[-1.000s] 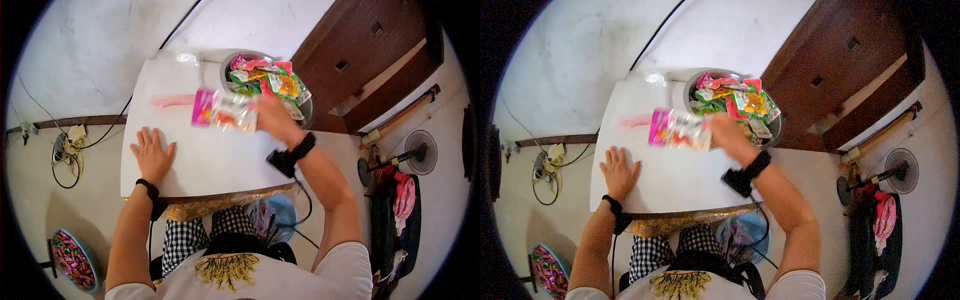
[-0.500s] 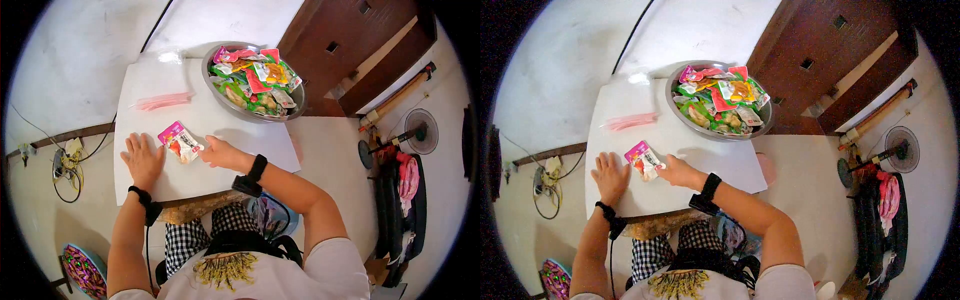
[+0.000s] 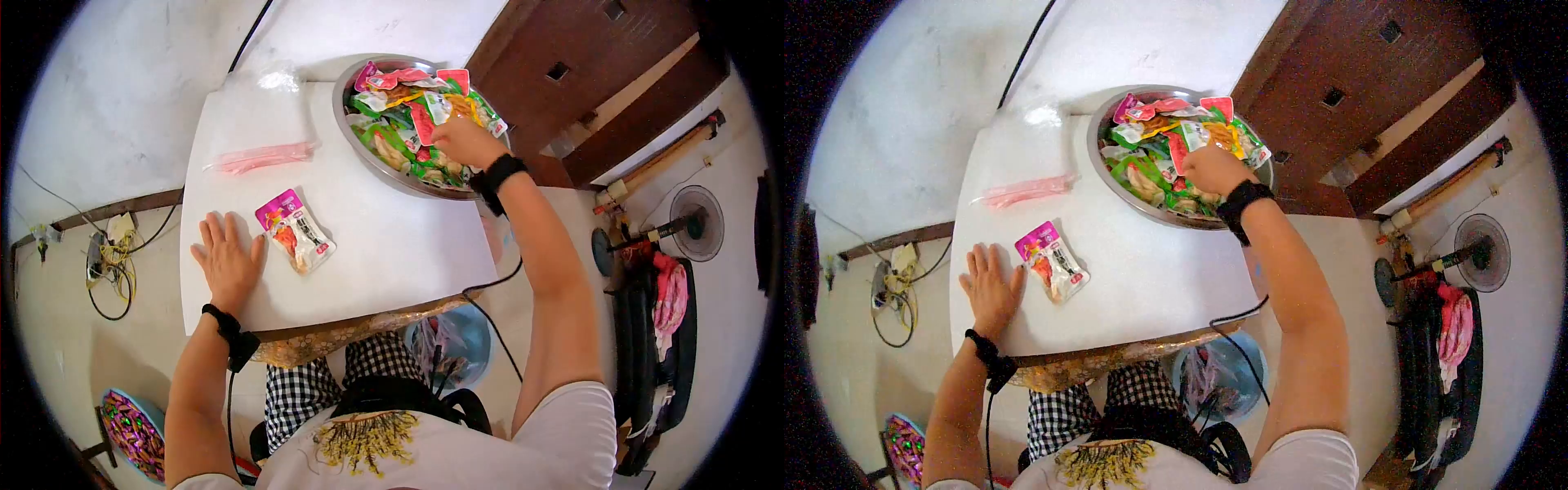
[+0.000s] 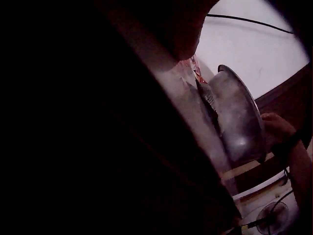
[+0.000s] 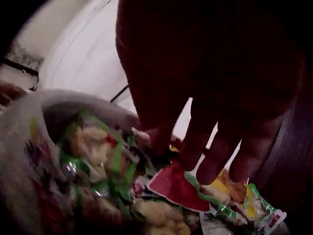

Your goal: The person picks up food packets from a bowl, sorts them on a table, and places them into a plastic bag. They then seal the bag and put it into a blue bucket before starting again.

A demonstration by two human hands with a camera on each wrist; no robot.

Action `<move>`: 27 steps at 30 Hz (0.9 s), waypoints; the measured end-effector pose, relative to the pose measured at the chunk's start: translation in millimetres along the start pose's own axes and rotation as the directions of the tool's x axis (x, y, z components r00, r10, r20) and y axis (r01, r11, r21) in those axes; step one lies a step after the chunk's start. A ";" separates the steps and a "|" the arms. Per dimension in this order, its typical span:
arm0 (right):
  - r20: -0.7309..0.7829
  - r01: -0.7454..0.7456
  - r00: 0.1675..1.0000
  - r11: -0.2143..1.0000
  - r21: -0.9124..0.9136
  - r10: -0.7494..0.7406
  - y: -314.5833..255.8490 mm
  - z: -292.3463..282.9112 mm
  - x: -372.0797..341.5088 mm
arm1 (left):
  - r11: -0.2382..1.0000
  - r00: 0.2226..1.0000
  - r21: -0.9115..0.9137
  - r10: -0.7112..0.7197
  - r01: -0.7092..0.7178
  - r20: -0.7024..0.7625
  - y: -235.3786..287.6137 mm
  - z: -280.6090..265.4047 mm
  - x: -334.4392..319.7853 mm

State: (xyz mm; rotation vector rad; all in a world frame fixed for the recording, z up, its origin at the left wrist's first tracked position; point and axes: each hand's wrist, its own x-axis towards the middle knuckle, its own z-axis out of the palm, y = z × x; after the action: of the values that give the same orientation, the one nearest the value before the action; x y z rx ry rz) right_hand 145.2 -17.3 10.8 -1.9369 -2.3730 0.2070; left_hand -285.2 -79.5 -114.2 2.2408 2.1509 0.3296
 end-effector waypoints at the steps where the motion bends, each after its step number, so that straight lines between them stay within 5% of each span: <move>1: 0.013 0.048 0.999 0.998 -0.040 -0.048 6.6 11.4 10.9 | 1.000 1.000 0.003 0.001 -0.001 -0.001 0.1 0.1 0.1; 2: 0.028 0.098 0.995 0.992 -0.079 -0.096 13.9 21.1 19.8 | 1.000 1.000 0.006 0.002 -0.002 -0.003 0.1 0.2 0.3; 6: 0.175 -0.090 0.971 0.925 -0.369 0.164 -34.7 18.5 28.3 | 1.000 0.998 -0.006 -0.027 0.028 0.054 3.3 -8.4 2.0; 10: -0.036 -0.188 0.981 0.892 -0.412 0.190 -26.7 39.4 44.5 | 0.999 0.998 -0.026 -0.021 0.022 0.063 0.9 -8.7 2.6; 16: 0.105 -0.153 0.958 0.785 -0.601 0.267 -48.8 19.9 36.5 | 0.999 1.000 -0.054 -0.006 0.005 -0.016 -3.2 1.4 0.3; 19: -0.044 -0.232 0.969 0.837 -0.495 0.243 -33.0 5.9 31.0 | 0.997 0.998 -0.070 0.008 -0.013 -0.069 -3.1 2.7 -1.7; 24: -0.375 -0.148 0.926 0.963 -0.225 0.055 1.6 -22.9 1.8 | 0.999 0.997 -0.046 0.013 -0.016 -0.070 -1.6 -0.5 -1.2; 27: -0.550 -0.151 0.809 0.977 0.149 0.209 13.4 -28.5 -12.0 | 1.000 0.998 -0.022 0.005 -0.006 -0.063 -1.0 -0.8 -1.4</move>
State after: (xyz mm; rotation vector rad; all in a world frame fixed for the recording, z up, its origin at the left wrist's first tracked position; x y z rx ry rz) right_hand 164.6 -24.8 37.4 -1.8446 -1.7643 -0.2148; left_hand -286.4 -80.9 -113.8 2.2547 2.1596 0.4274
